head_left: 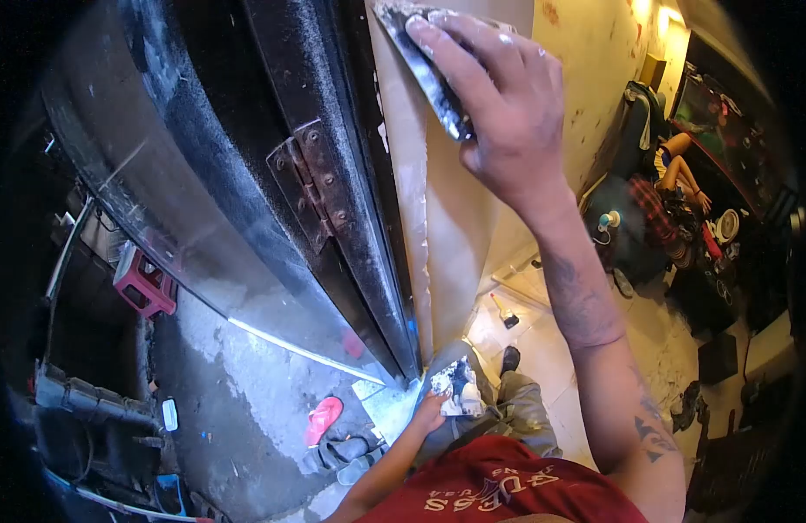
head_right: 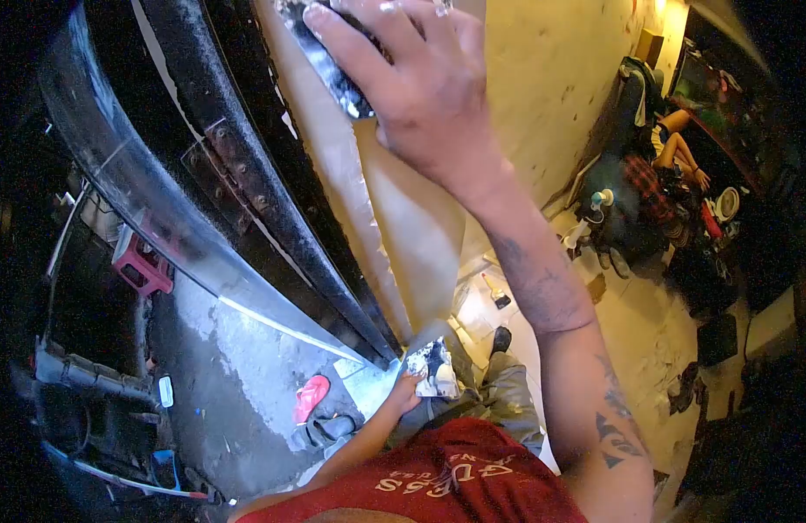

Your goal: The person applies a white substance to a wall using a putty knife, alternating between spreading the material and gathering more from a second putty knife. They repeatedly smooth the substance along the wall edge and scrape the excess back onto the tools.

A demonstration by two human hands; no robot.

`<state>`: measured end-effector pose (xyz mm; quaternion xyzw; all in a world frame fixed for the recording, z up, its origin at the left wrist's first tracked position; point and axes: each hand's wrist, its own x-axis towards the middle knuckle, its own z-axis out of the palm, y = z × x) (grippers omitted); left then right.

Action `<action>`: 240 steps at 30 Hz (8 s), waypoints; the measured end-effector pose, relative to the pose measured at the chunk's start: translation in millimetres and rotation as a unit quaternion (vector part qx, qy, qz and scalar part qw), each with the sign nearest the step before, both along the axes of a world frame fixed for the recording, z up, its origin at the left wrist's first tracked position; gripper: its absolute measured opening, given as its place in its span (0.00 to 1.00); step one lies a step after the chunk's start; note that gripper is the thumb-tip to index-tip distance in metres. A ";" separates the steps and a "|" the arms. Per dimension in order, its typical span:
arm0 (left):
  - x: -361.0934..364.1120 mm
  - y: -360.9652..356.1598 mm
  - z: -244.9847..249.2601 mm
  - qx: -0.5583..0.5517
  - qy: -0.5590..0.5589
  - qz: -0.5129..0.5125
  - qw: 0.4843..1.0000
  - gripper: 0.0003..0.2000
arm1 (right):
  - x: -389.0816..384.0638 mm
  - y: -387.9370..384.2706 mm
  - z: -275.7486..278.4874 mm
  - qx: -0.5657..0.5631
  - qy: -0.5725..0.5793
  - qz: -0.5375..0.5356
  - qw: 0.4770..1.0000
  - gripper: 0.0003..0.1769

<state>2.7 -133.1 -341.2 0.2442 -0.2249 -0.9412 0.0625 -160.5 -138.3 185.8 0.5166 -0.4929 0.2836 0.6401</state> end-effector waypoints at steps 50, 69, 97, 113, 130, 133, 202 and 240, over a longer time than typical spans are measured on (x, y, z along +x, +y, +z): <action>0.1 -11.6 16.7 0.011 -0.008 -0.076 0.997 0.10 | 4.1 -15.7 -67.4 0.017 -0.036 0.014 0.999 0.17; -2.0 -11.6 -10.6 0.007 -0.095 -0.075 0.993 0.14 | -15.6 111.1 -262.3 -0.005 -0.750 0.467 0.469 0.29; -6.6 -9.9 28.1 -0.006 -0.011 -0.055 0.998 0.15 | -56.7 38.1 -107.0 -0.139 -0.479 0.573 0.650 0.16; -2.7 -16.0 2.8 0.019 0.026 -0.093 0.995 0.20 | 8.1 -25.4 -46.3 -0.085 -0.355 0.482 0.796 0.10; -4.3 -16.7 18.6 0.038 0.009 -0.112 0.993 0.20 | 0.5 -34.7 -69.7 -0.058 -0.328 0.397 0.855 0.10; -4.7 -17.8 -3.5 0.047 0.009 -0.101 0.994 0.20 | -4.7 -35.7 -75.2 -0.059 -0.258 0.414 0.871 0.13; -3.7 -9.7 -34.7 -0.001 -0.027 -0.058 0.998 0.12 | -41.5 75.9 -138.3 -0.071 -0.511 0.376 0.770 0.23; -104.8 83.6 204.6 -0.113 0.102 0.089 0.984 0.17 | 13.0 258.3 -327.3 0.246 -0.693 0.150 0.661 0.23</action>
